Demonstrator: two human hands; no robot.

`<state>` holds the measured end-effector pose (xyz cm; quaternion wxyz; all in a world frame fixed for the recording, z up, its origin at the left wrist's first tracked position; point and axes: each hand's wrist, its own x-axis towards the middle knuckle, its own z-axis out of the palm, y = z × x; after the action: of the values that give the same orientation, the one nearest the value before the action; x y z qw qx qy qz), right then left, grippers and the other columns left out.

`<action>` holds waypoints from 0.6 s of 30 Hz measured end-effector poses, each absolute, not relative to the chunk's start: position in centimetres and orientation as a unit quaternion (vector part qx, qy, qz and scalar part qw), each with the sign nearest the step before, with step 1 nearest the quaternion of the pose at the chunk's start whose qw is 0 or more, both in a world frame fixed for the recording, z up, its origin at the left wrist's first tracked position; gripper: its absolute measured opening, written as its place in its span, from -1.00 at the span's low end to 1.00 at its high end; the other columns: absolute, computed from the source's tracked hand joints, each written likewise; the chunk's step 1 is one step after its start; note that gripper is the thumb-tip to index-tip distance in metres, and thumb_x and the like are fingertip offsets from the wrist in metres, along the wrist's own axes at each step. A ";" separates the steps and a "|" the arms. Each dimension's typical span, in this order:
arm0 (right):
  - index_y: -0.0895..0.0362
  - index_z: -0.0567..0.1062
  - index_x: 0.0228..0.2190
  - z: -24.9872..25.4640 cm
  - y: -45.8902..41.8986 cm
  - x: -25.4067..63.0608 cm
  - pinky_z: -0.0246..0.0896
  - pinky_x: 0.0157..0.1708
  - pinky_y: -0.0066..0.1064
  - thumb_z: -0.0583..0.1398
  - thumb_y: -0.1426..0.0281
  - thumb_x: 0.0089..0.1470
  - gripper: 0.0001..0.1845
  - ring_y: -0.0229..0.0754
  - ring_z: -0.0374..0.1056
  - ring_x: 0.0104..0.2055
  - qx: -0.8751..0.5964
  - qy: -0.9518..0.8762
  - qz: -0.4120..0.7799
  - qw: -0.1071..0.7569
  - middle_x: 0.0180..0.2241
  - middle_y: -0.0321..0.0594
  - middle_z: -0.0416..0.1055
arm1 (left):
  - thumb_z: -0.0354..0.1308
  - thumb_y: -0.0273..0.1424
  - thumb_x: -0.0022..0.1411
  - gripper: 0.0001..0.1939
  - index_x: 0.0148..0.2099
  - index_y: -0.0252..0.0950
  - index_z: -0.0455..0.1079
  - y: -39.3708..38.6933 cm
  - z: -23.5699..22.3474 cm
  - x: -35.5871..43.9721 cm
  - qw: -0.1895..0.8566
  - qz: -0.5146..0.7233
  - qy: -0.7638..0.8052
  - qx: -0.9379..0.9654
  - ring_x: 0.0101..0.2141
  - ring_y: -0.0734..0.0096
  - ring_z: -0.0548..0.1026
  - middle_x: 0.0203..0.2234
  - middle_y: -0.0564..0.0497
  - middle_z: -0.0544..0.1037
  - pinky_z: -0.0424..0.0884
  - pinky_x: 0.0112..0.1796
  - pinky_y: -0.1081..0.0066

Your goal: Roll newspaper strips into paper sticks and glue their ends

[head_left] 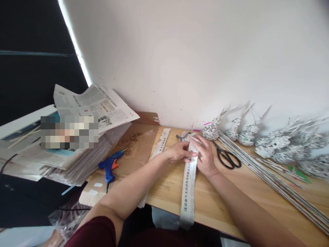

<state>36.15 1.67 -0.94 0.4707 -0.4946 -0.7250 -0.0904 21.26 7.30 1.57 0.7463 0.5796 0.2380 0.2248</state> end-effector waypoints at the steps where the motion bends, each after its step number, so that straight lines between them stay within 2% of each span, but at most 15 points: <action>1: 0.00 0.28 0.11 -0.8 1.6 36.1 0.04 0.09 -0.08 0.13 0.34 0.08 -0.48 -0.01 0.13 0.12 -0.505 -0.713 -0.084 0.478 0.10 -0.11 0.18 | 0.41 -0.31 -0.22 -0.51 -0.19 -0.38 0.42 7.6 1.2 21.1 0.758 0.228 0.228 0.567 -0.54 0.58 0.41 -0.47 0.03 0.46 0.31 -0.59 0.60; 3: 0.03 0.20 0.15 -0.7 1.7 36.0 0.03 0.11 -0.08 0.08 0.36 0.12 -0.46 -0.03 0.12 0.13 -0.528 -0.688 -0.071 0.493 0.10 -0.09 0.19 | 0.39 -0.34 -0.17 -0.53 -0.16 -0.38 0.44 8.2 0.7 20.6 0.780 0.233 0.217 0.538 -0.48 0.51 0.46 -0.43 -0.01 0.49 0.39 -0.53 0.56; 6: 0.06 0.22 0.12 -0.8 2.1 36.1 0.04 0.11 -0.08 0.02 0.39 0.16 -0.53 -0.07 0.13 0.13 -0.548 -0.664 -0.064 0.505 0.09 -0.10 0.23 | 0.36 -0.41 -0.11 -0.64 -0.20 -0.40 0.46 9.2 0.2 19.8 0.816 0.263 0.200 0.475 -0.37 0.46 0.51 -0.37 -0.05 0.52 0.47 -0.35 0.48; 10: 0.08 0.24 0.09 -1.3 2.5 36.2 0.03 0.13 -0.09 0.04 0.39 0.16 -0.56 -0.08 0.14 0.13 -0.560 -0.658 -0.082 0.497 0.07 -0.09 0.25 | 0.34 -0.49 -0.07 -0.74 -0.26 -0.42 0.48 10.3 -0.3 19.3 0.843 0.308 0.165 0.410 -0.27 0.44 0.51 -0.32 -0.07 0.54 0.45 -0.17 0.44; 12: 0.08 0.23 0.09 -1.5 2.5 36.1 0.01 0.14 -0.07 0.05 0.37 0.15 -0.55 -0.07 0.12 0.15 -0.574 -0.658 -0.088 0.480 0.09 -0.08 0.23 | 0.33 -0.46 -0.05 -0.73 -0.22 -0.41 0.47 10.6 -0.5 19.4 0.847 0.304 0.154 0.407 -0.29 0.43 0.52 -0.33 -0.07 0.54 0.48 -0.23 0.44; 15: 0.08 0.18 0.12 -1.7 2.7 36.0 -0.03 0.15 -0.04 0.07 0.33 0.14 -0.49 -0.03 0.04 0.20 -0.592 -0.659 -0.097 0.453 0.14 -0.05 0.15 | 0.25 -0.28 0.05 -0.67 -0.15 -0.36 0.45 10.6 -0.7 19.6 0.850 0.282 0.154 0.417 -0.40 0.41 0.52 -0.37 -0.08 0.54 0.52 -0.41 0.40; 18: 0.12 0.10 0.16 -1.8 4.3 36.3 -0.01 0.11 0.02 0.09 0.29 0.10 -0.39 0.04 -0.04 0.23 -0.600 -0.680 -0.103 0.409 0.19 0.04 0.06 | 0.17 -0.16 0.10 -0.59 -0.12 -0.36 0.44 10.7 -1.0 19.7 0.852 0.268 0.148 0.424 -0.45 0.41 0.52 -0.37 -0.11 0.54 0.51 -0.48 0.42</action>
<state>36.25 4.34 -1.82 0.4092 -0.6002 -0.6795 -0.1029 19.73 10.69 -0.98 0.8523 0.4241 0.1477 0.2682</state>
